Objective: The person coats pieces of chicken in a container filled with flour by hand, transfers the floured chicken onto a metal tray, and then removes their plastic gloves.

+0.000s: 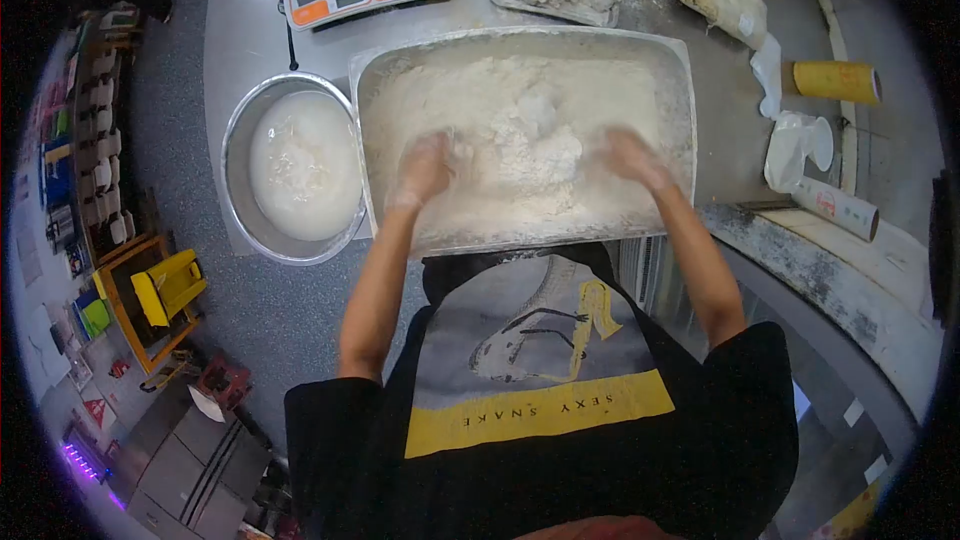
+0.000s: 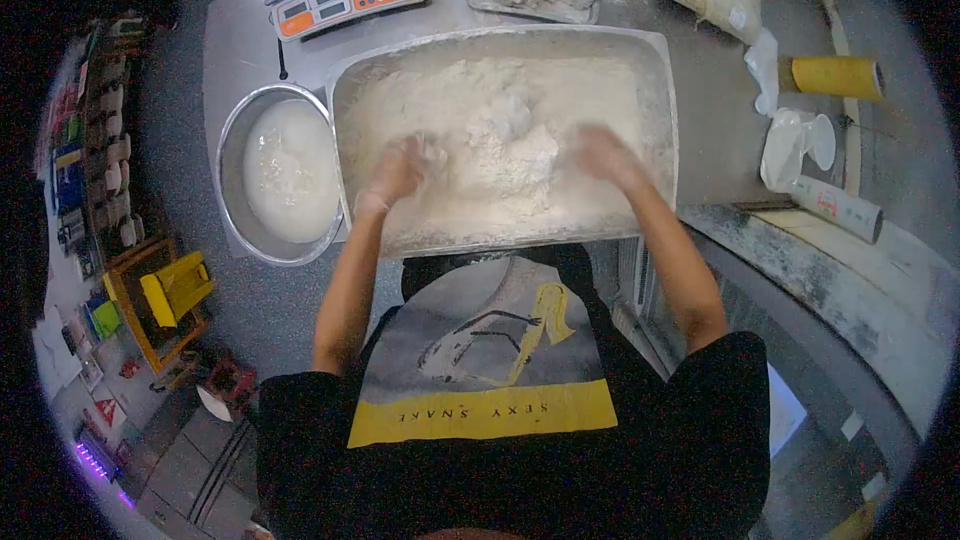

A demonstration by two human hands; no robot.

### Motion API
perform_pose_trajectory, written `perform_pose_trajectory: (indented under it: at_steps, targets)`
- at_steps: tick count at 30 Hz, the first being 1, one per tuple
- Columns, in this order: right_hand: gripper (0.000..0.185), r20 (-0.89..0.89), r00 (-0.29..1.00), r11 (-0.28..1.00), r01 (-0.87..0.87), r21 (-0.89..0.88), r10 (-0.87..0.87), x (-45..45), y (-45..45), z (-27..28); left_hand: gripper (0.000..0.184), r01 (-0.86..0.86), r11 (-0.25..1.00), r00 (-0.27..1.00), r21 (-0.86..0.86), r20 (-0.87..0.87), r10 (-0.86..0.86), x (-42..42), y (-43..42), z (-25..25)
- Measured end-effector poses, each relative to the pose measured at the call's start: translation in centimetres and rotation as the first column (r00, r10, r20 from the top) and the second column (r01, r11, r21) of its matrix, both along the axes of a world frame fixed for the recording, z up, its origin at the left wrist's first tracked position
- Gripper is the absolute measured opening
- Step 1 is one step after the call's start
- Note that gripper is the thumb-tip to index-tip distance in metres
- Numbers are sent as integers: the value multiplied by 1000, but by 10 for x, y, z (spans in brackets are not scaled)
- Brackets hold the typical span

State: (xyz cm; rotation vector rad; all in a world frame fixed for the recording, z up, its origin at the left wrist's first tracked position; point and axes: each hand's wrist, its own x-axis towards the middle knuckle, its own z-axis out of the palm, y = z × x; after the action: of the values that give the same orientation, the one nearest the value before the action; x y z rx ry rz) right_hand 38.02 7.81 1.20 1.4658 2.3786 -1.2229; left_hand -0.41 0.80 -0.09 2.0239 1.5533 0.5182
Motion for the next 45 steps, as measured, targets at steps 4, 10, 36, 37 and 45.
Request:
perform_pose_trajectory:
  at_steps: [4,10,36,37,45]
  targets:
    - [39,385,912,968,-47,-245,141,-67,-37,53,26,-184,982,974,-46,-140,176,10,-19,60]
    - [47,199,977,997,-75,-19,77,-50,-27,36,19,-190,977,908,-97,361,213,15,-11,48]
    - [51,-68,995,991,69,-118,-77,-77,2,32,28,428,845,795,-320,-310,-520,159,163,14]
    - [50,-70,995,991,66,-117,-75,-76,3,26,31,412,867,817,-280,-307,-488,156,161,1]
    - [48,77,995,985,80,-153,-69,-85,-27,69,30,265,962,949,-72,-158,-274,144,106,32]
